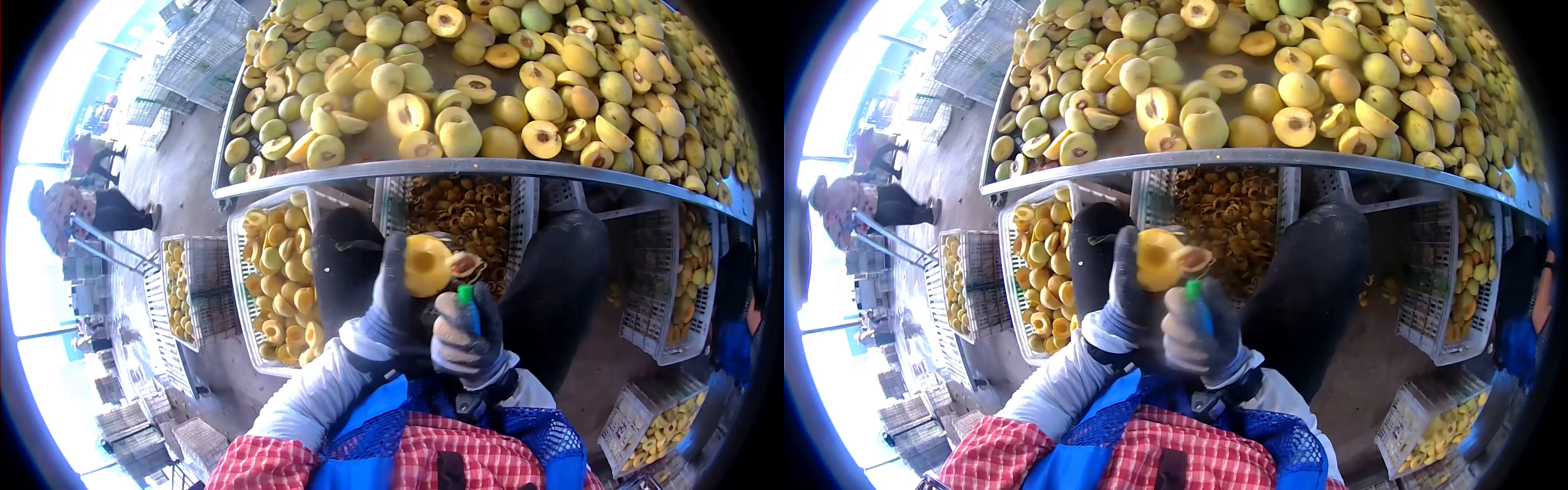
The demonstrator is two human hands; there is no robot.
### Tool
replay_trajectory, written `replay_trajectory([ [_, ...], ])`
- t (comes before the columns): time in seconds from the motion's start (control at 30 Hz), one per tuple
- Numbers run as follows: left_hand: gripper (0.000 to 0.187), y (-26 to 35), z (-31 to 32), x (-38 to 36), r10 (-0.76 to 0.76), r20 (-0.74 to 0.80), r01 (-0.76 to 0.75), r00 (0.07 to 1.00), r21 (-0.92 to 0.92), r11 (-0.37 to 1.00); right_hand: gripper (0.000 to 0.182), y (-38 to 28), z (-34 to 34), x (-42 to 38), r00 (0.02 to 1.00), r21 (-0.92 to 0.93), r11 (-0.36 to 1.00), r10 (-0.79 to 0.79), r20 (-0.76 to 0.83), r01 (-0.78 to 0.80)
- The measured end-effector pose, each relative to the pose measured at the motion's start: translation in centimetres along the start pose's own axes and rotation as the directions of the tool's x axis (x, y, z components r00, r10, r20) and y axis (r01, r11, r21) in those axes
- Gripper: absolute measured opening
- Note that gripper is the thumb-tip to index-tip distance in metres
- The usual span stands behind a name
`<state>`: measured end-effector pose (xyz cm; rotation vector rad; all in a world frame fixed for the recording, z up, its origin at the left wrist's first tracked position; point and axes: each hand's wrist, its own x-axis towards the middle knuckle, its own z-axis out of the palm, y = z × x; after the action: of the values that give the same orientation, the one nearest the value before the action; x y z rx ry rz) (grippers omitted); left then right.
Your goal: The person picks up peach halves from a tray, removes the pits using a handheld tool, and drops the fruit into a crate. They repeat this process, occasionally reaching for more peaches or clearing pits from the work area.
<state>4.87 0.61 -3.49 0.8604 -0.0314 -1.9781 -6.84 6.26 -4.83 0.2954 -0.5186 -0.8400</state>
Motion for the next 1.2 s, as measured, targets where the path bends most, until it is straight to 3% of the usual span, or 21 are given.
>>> replay_trajectory([
  [0.07,0.062,2.4,-3.0,-0.4,0.248,-0.055,-0.215,0.967,0.342,0.915,0.045,-0.4,-0.9,-0.5,0.996,0.022,1.000,-0.007,-0.094,0.009],
  [0.1,0.057,4.3,-4.8,-1.4,0.567,0.103,-0.423,0.817,0.776,0.468,0.045,-0.4,-1.1,-0.8,0.985,-0.002,1.000,0.000,-0.171,-0.001],
  [0.13,0.052,7.5,-6.7,-2.2,0.639,0.127,-0.429,0.759,0.835,0.344,0.045,-0.3,-1.3,-1.0,0.970,-0.031,0.999,0.003,-0.243,-0.011],
  [0.2,0.045,13.9,-10.4,-3.8,0.765,0.171,-0.366,0.621,0.926,0.090,0.046,-0.6,-1.4,-1.1,0.962,-0.104,0.993,0.023,-0.273,-0.053],
  [0.23,0.042,16.4,-9.7,-5.0,0.722,0.115,0.071,0.682,0.972,-0.222,0.047,-0.8,-1.3,-1.1,0.959,-0.125,0.990,0.028,-0.282,-0.066],
  [0.27,0.041,17.6,-10.1,-5.1,0.755,0.086,0.490,0.650,0.712,-0.503,0.047,-1.1,-1.3,-1.0,0.956,-0.145,0.987,0.031,-0.291,-0.076],
  [0.37,0.044,18.4,-4.4,-1.5,0.631,0.522,0.103,0.574,0.718,-0.688,0.049,-1.7,-1.5,-0.2,0.905,-0.239,0.969,-0.041,-0.423,-0.067],
  [0.4,0.045,18.3,-2.6,0.7,0.601,0.580,0.113,0.550,0.661,-0.742,0.049,-1.8,-1.6,0.0,0.888,-0.282,0.956,-0.062,-0.455,-0.078],
  [0.43,0.049,18.2,-0.4,2.9,0.635,0.476,0.100,0.609,0.748,-0.656,0.049,-1.8,-1.3,0.2,0.861,-0.322,0.942,-0.082,-0.502,-0.098],
  [0.5,0.064,19.5,-0.5,8.8,0.496,0.502,0.047,0.709,0.668,-0.742,0.048,-2.0,-0.4,0.6,0.804,-0.405,0.905,-0.142,-0.578,-0.131],
  [0.53,0.063,19.7,-0.2,11.4,0.517,0.399,0.141,0.757,0.673,-0.726,0.048,-2.3,-0.5,0.6,0.779,-0.438,0.889,-0.178,-0.601,-0.135],
  [0.6,0.058,21.4,-0.2,14.4,0.376,0.403,0.022,0.835,0.657,-0.754,0.048,-2.8,-0.5,0.6,0.726,-0.498,0.856,-0.253,-0.640,-0.141],
  [0.63,0.052,21.8,-0.3,15.1,0.318,0.368,-0.071,0.874,0.744,-0.664,0.045,-3.0,-0.3,0.7,0.700,-0.520,0.842,-0.285,-0.655,-0.144],
  [0.73,0.050,19.9,0.9,13.8,0.383,0.323,-0.057,0.865,0.823,-0.565,0.034,-3.2,0.4,1.8,0.613,-0.637,0.756,-0.434,-0.661,-0.151],
  [0.8,0.040,16.4,3.4,11.0,0.482,0.422,-0.218,0.767,0.879,-0.424,0.023,-3.3,0.7,2.7,0.528,-0.772,0.614,-0.606,-0.595,-0.166],
  [0.87,0.037,12.5,4.2,8.1,0.444,0.373,-0.499,0.814,0.841,0.209,0.015,-3.3,2.3,4.3,0.596,-0.960,0.092,-0.768,-0.237,-0.264],
  [0.93,0.037,9.3,5.5,5.4,0.331,0.280,-0.406,0.901,0.812,0.419,0.012,-3.9,2.3,5.3,0.732,-0.831,-0.513,-0.648,0.212,-0.213],
  [0.97,0.035,7.8,5.3,4.6,0.334,0.275,-0.411,0.902,0.784,0.465,0.013,-3.6,3.2,5.6,0.724,-0.835,-0.478,-0.673,0.149,-0.273],
  [1.03,0.032,6.2,5.2,3.6,0.363,0.368,-0.406,0.856,0.913,0.031,0.015,-3.3,4.0,5.6,0.732,-0.816,-0.475,-0.674,0.096,-0.331],
  [1.13,0.037,4.2,5.0,3.3,0.402,0.219,-0.397,0.889,0.805,0.440,0.016,-3.0,3.9,5.1,0.781,-0.759,-0.557,-0.616,0.105,-0.337],
  [1.2,0.041,3.4,5.1,3.2,0.485,0.274,-0.453,0.831,0.838,0.304,0.017,-2.7,4.3,4.8,0.787,-0.725,-0.583,-0.610,0.092,-0.367],
])
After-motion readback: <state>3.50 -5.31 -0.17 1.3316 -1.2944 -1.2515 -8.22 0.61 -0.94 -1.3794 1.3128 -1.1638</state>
